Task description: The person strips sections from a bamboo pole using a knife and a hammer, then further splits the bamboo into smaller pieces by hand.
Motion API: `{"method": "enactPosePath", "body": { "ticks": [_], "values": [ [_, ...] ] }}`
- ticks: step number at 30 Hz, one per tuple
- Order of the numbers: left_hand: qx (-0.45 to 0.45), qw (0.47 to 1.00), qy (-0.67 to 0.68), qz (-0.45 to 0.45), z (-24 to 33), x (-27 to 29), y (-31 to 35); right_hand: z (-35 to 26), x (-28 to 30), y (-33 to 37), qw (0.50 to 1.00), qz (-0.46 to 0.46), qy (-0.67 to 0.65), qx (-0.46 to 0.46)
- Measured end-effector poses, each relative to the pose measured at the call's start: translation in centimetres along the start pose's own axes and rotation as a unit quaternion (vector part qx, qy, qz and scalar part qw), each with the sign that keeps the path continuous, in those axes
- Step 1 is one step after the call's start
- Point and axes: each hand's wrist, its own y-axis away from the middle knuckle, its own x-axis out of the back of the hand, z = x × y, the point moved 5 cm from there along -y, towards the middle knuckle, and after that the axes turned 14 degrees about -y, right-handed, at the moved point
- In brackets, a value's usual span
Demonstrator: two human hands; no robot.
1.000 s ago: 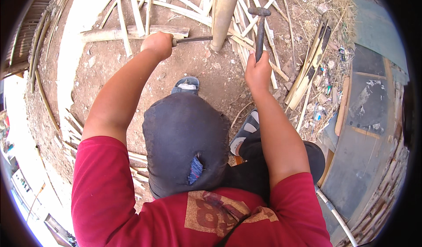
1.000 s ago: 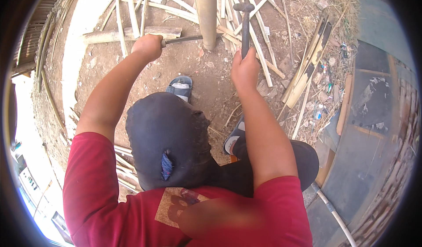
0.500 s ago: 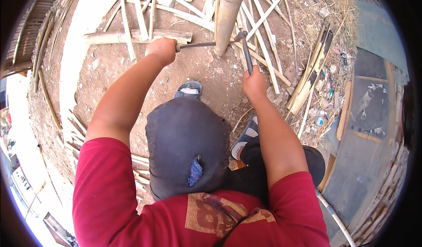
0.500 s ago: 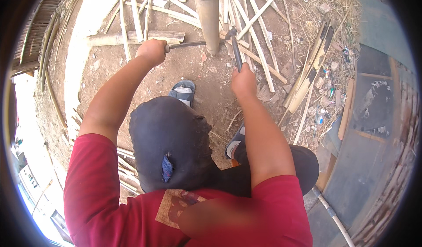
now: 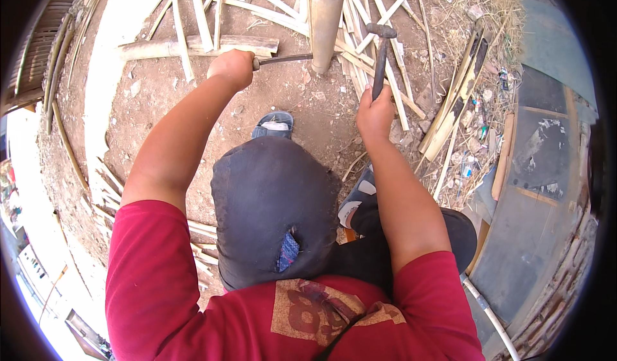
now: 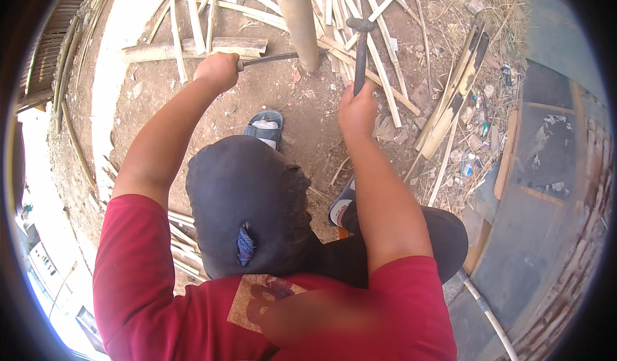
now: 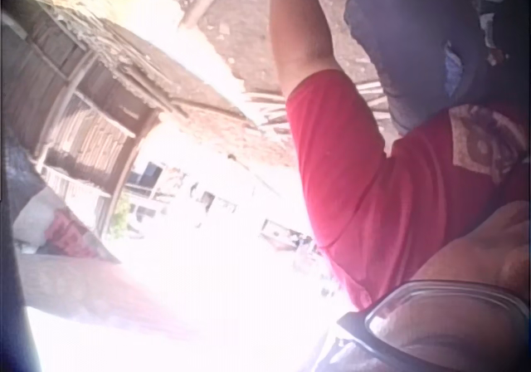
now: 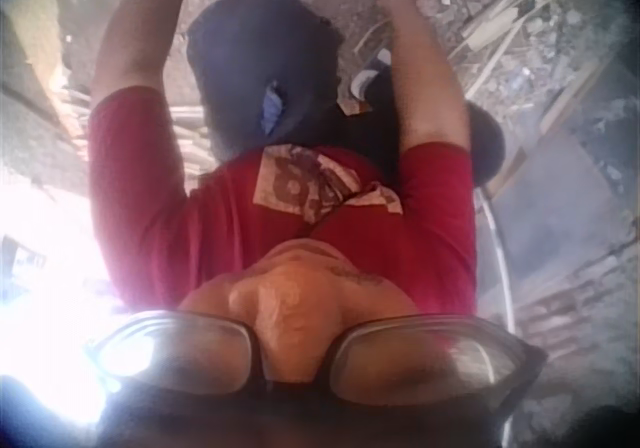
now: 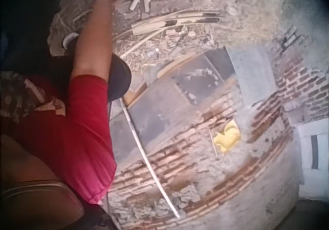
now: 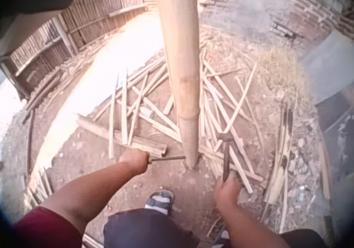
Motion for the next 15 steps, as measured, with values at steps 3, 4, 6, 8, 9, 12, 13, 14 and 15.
{"method": "enactPosePath", "body": {
  "ticks": [3, 4, 6, 8, 9, 12, 13, 14, 15],
  "values": [
    [-0.004, 1.0, 0.01, 0.01, 0.8, 0.3, -0.1, 3.0, -0.2, -0.6, 0.994, -0.067, 0.087, -0.015],
    [-0.002, 1.0, 0.017, 0.01, 0.8, 0.3, 0.2, 2.5, -0.4, -0.8, 0.991, -0.083, 0.103, -0.005],
    [0.005, 1.0, 0.023, 0.005, 0.6, 0.3, 0.9, 2.4, 0.7, -1.3, 0.993, -0.072, 0.047, -0.077],
    [0.006, 1.0, 0.024, -0.003, 1.2, 0.9, 1.6, 3.4, 3.2, -2.4, 0.996, -0.017, 0.017, -0.087],
    [0.017, 0.999, 0.032, -0.006, 1.1, 0.7, 1.8, 3.6, 4.2, -3.0, 0.994, -0.024, 0.021, -0.1],
    [0.026, 0.999, 0.031, -0.006, 0.9, 2.3, 4.0, 3.4, 9.0, -5.5, 0.991, -0.04, 0.042, -0.124],
    [0.035, 0.999, 0.031, -0.007, 0.8, 2.9, 4.5, 4.2, 11.0, -6.6, 0.99, -0.044, 0.053, -0.124],
    [0.049, 0.998, 0.025, 0.0, 0.3, 3.5, 5.2, 3.6, 12.3, -6.9, 0.988, -0.058, 0.056, -0.135],
    [0.063, 0.998, 0.02, 0.008, -0.2, 4.2, 6.0, 2.9, 13.8, -7.4, 0.985, -0.07, 0.06, -0.144]
  ]
}}
